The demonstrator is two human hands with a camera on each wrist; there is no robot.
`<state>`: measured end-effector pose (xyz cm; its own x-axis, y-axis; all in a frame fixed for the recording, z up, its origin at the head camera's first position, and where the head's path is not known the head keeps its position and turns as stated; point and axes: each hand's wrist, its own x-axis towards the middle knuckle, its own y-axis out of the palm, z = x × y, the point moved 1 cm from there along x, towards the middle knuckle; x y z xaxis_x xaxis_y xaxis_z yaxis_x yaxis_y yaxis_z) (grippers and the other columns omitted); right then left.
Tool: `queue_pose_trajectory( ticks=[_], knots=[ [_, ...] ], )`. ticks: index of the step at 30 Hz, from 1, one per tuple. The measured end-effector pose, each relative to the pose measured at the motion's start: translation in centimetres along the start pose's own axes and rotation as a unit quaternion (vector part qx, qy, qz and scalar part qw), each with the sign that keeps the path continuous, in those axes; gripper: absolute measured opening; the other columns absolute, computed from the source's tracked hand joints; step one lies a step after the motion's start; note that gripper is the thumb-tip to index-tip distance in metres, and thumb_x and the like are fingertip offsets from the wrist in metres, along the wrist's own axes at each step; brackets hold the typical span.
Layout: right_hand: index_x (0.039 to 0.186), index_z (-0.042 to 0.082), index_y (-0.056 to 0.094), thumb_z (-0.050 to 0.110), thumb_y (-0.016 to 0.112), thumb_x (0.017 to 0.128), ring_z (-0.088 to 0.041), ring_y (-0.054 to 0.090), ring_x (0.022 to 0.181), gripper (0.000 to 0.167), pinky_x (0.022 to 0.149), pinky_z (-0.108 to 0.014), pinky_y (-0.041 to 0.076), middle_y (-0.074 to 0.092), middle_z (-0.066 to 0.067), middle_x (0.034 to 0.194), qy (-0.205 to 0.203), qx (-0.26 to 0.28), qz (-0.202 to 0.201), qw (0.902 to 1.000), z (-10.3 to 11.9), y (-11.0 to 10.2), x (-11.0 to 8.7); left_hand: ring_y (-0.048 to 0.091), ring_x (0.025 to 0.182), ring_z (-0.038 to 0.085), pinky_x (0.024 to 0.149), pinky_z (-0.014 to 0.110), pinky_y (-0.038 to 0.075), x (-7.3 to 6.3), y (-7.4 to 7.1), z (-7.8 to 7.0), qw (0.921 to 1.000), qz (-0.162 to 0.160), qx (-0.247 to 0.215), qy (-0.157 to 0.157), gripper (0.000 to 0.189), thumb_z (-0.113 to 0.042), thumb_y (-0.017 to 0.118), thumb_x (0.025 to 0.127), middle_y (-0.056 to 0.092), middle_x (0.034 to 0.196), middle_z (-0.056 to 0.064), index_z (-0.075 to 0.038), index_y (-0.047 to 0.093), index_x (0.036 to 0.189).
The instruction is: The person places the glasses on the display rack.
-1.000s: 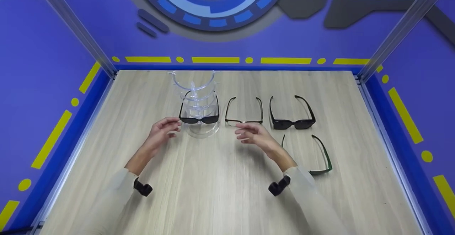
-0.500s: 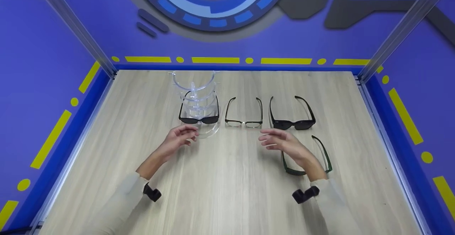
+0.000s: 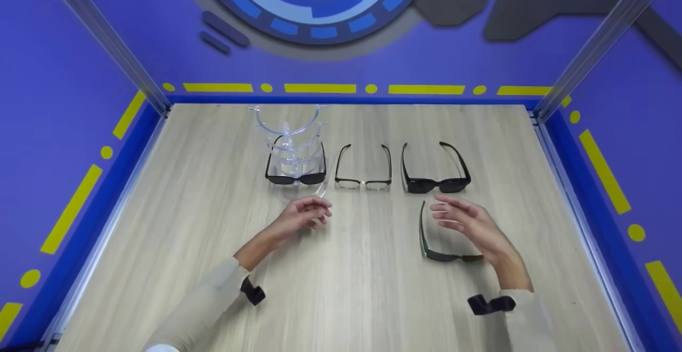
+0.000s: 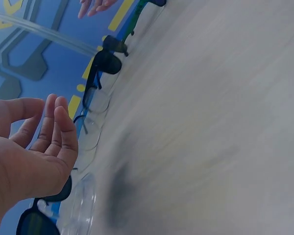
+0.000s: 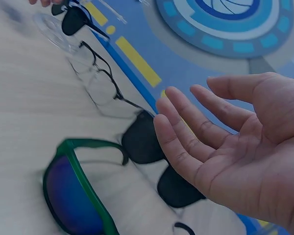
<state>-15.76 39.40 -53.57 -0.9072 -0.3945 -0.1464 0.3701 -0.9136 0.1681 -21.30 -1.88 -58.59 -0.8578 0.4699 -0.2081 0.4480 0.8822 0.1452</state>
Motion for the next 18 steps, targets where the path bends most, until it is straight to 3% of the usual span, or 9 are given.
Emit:
queue_pose_trajectory(
  ticks=[7,18],
  knots=[
    [0.145,0.006,0.053,0.001,0.032,0.111,-0.016,0.068,0.122,0.041,0.102,-0.027,0.056,0.069,-0.006,0.135,-0.023,0.053,-0.001,0.9983,0.1,-2.5,-2.4,0.065,0.077,0.007,0.063,0.02,0.05,1.2,2.7,0.9,0.9991,0.042,-0.004,-0.004,0.028,-0.003,0.059,0.1,0.071,0.09,-0.007,0.011,0.061,0.123],
    [0.151,-0.002,0.045,-0.002,0.017,0.111,-0.024,0.065,0.127,0.049,0.106,-0.032,0.054,0.065,-0.015,0.139,-0.087,0.142,0.025,0.9858,-0.6,-7.4,-5.0,0.063,0.073,0.007,0.06,0.019,0.051,3.0,6.4,1.3,0.9979,0.056,-0.006,-0.031,0.027,-0.003,0.063,0.098,0.074,0.09,-0.004,0.005,0.066,0.123]
  ],
)
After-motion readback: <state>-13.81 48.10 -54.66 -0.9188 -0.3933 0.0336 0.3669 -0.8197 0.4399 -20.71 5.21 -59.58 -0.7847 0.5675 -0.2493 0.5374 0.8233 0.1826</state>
